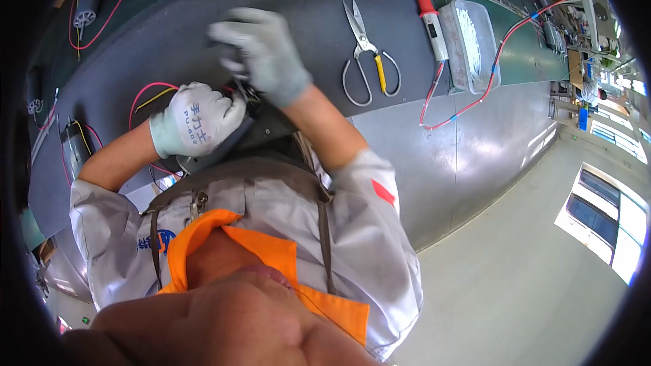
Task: Assembling components and wiring onto electric motors in a factory setting.
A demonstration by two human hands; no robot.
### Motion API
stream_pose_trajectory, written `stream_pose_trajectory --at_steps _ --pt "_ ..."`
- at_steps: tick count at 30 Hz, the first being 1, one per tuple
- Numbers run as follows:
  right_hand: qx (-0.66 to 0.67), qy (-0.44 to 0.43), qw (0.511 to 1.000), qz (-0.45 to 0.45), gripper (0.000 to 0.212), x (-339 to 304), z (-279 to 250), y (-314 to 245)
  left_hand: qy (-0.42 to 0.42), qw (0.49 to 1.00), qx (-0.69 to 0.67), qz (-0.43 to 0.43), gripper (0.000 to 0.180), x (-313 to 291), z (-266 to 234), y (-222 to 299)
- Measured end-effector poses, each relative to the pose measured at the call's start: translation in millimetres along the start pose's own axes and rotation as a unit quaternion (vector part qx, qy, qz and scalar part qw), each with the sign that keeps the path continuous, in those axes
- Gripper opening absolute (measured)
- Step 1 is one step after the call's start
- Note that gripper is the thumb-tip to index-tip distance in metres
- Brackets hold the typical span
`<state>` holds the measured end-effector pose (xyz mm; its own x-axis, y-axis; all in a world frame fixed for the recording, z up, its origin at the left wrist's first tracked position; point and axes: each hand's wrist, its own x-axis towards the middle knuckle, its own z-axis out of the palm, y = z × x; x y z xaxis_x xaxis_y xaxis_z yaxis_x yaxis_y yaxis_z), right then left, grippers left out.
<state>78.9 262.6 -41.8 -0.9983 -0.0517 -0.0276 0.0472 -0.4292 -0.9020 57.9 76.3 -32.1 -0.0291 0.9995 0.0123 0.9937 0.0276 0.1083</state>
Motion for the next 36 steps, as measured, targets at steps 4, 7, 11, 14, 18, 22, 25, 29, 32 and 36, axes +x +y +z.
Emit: stream_pose_trajectory --at_steps 4,7,11,14,18,22,25,29,32,36 --pt "0.049 0.079 0.993 0.077 0.022 13 -14 1 0.021 0.991 0.105 -0.076 0.035 -6 3 0" --pt "-0.430 0.138 0.872 -0.191 0.030 -10 -64 -4 0.073 0.987 0.026 -0.139 0.026 -11 5 -13" --pt "-0.739 0.265 0.616 -0.055 0.044 -109 -119 -10 0.131 0.976 -0.076 -0.155 0.035 -4 -5 -23" --pt "-0.754 0.226 0.616 0.017 0.060 -165 -129 9 0.220 0.957 -0.174 -0.079 0.028 14 17 -39" --pt "-0.717 0.214 0.662 0.047 0.074 -191 -105 -1 -0.023 0.832 -0.504 -0.232 0.031 40 -5 -49" --pt "-0.565 0.282 0.775 0.037 0.071 -197 -138 11 0.066 0.743 -0.623 -0.234 0.039 26 8 -66" --pt "-0.312 0.255 0.912 0.082 0.063 -180 -108 -8 0.156 0.608 -0.754 -0.195 0.042 12 17 -66" --pt "-0.440 0.009 0.892 0.103 0.061 -133 -81 -23 0.142 0.521 -0.813 -0.217 0.039 16 35 -71" --pt "-0.536 -0.073 0.840 0.038 0.064 -112 -60 -20 0.174 0.510 -0.809 -0.235 0.038 17 34 -69" --pt "-0.637 -0.110 0.762 0.037 0.068 -104 -37 -31 0.131 0.523 -0.809 -0.234 0.040 15 34 -73"
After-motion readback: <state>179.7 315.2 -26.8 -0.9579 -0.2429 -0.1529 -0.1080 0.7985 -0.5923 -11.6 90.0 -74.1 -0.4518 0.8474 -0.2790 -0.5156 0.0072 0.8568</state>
